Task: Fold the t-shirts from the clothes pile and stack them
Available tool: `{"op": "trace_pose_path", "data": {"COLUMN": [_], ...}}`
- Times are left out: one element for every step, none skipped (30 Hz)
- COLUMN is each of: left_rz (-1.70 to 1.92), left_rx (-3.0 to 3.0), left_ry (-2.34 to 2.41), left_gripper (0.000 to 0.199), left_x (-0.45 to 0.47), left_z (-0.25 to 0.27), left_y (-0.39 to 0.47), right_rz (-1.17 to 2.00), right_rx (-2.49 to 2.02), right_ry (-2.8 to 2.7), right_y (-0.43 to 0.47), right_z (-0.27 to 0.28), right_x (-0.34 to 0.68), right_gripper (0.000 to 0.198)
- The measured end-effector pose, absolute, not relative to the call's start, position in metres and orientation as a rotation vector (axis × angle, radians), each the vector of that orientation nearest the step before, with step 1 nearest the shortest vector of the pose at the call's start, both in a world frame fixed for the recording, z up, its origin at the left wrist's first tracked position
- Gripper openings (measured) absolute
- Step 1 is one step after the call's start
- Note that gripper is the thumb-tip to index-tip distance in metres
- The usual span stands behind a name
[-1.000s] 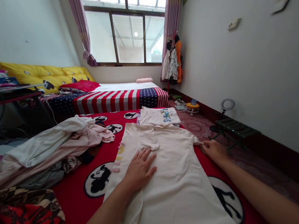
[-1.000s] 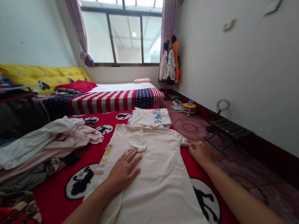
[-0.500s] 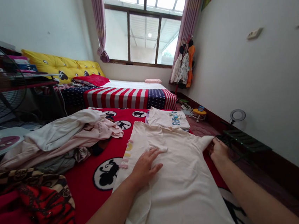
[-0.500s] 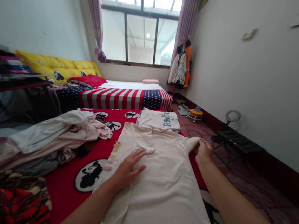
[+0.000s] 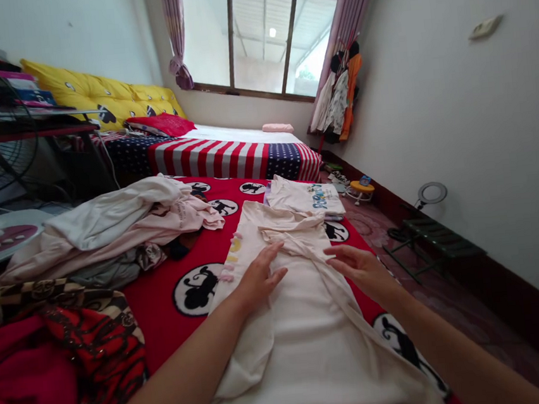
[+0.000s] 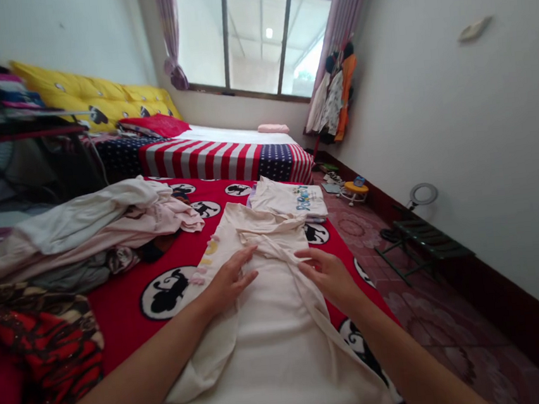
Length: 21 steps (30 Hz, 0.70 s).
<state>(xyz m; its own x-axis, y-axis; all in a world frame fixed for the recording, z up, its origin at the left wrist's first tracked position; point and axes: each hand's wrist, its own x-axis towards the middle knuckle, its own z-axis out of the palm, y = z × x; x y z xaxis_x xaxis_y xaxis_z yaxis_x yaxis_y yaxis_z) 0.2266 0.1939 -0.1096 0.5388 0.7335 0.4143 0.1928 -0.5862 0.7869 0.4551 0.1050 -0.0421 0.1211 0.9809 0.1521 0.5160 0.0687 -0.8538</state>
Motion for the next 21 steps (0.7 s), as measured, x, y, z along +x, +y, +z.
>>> {"op": "trace_pose_path", "data": {"left_rz": [0.989, 0.987, 0.988, 0.991, 0.995, 0.998, 0.998, 0.997, 0.995, 0.994, 0.996, 0.997, 0.990, 0.970, 0.932, 0.876, 0.806, 0.724, 0.639, 0.556, 0.484], "left_rx": [2.094, 2.108, 2.119, 2.127, 2.132, 2.137, 2.143, 2.149, 2.153, 2.154, 2.147, 2.132, 2.111, 2.087, 2.071, 2.073, 2.102, 2.158, 2.237, 2.331, 2.424], "left_ry": [0.748, 0.751, 0.753, 0.756, 0.759, 0.762, 0.765, 0.769, 0.776, 0.786, 0.798, 0.811, 0.822, 0.838, 0.859, 0.890, 0.932, 0.980, 1.028, 1.066, 1.092], "left_gripper": [0.057, 0.057, 0.056, 0.056, 0.055, 0.055, 0.054, 0.054, 0.054, 0.054, 0.054, 0.055, 0.056, 0.059, 0.061, 0.064, 0.065, 0.065, 0.064, 0.064, 0.065], "left_x": [0.227, 0.227, 0.227, 0.228, 0.228, 0.229, 0.229, 0.230, 0.231, 0.232, 0.233, 0.233, 0.233, 0.233, 0.233, 0.233, 0.233, 0.233, 0.235, 0.237, 0.241], "left_z": [-0.110, -0.110, -0.111, -0.111, -0.112, -0.112, -0.113, -0.114, -0.115, -0.116, -0.117, -0.117, -0.115, -0.112, -0.108, -0.101, -0.094, -0.085, -0.076, -0.068, -0.061], "left_y": [0.194, 0.195, 0.196, 0.196, 0.196, 0.197, 0.197, 0.196, 0.196, 0.196, 0.196, 0.197, 0.198, 0.200, 0.203, 0.206, 0.209, 0.213, 0.217, 0.221, 0.225], "right_rz": [0.623, 0.563, 0.524, 0.513, 0.533, 0.582, 0.654, 0.733, 0.806, 0.868, 0.904, 0.911, 0.900, 0.883, 0.870, 0.858, 0.847, 0.843, 0.847, 0.855, 0.873], "right_rx": [-1.660, -1.748, -1.827, -1.894, -1.944, -1.980, -2.001, -2.007, -2.002, -1.992, -1.978, -1.958, -1.934, -1.904, -1.867, -1.829, -1.793, -1.763, -1.739, -1.724, -1.713], "right_ry": [-1.512, -1.505, -1.491, -1.472, -1.458, -1.452, -1.460, -1.478, -1.499, -1.517, -1.522, -1.512, -1.493, -1.471, -1.454, -1.442, -1.431, -1.423, -1.420, -1.420, -1.428], "right_y": [0.087, 0.068, 0.049, 0.030, 0.012, -0.004, -0.019, -0.031, -0.041, -0.047, -0.052, -0.054, -0.054, -0.053, -0.051, -0.048, -0.046, -0.043, -0.041, -0.040, -0.038], "right_z": [-0.046, -0.050, -0.054, -0.057, -0.061, -0.063, -0.065, -0.067, -0.068, -0.068, -0.067, -0.066, -0.065, -0.062, -0.060, -0.058, -0.056, -0.055, -0.054, -0.053, -0.054], "right_x": [0.470, 0.483, 0.494, 0.503, 0.508, 0.510, 0.509, 0.506, 0.501, 0.495, 0.489, 0.482, 0.476, 0.470, 0.465, 0.461, 0.456, 0.453, 0.450, 0.447, 0.445], "right_gripper": [0.035, 0.035, 0.036, 0.038, 0.040, 0.043, 0.045, 0.045, 0.044, 0.041, 0.036, 0.031, 0.027, 0.026, 0.026, 0.027, 0.028, 0.030, 0.031, 0.031, 0.031]}}
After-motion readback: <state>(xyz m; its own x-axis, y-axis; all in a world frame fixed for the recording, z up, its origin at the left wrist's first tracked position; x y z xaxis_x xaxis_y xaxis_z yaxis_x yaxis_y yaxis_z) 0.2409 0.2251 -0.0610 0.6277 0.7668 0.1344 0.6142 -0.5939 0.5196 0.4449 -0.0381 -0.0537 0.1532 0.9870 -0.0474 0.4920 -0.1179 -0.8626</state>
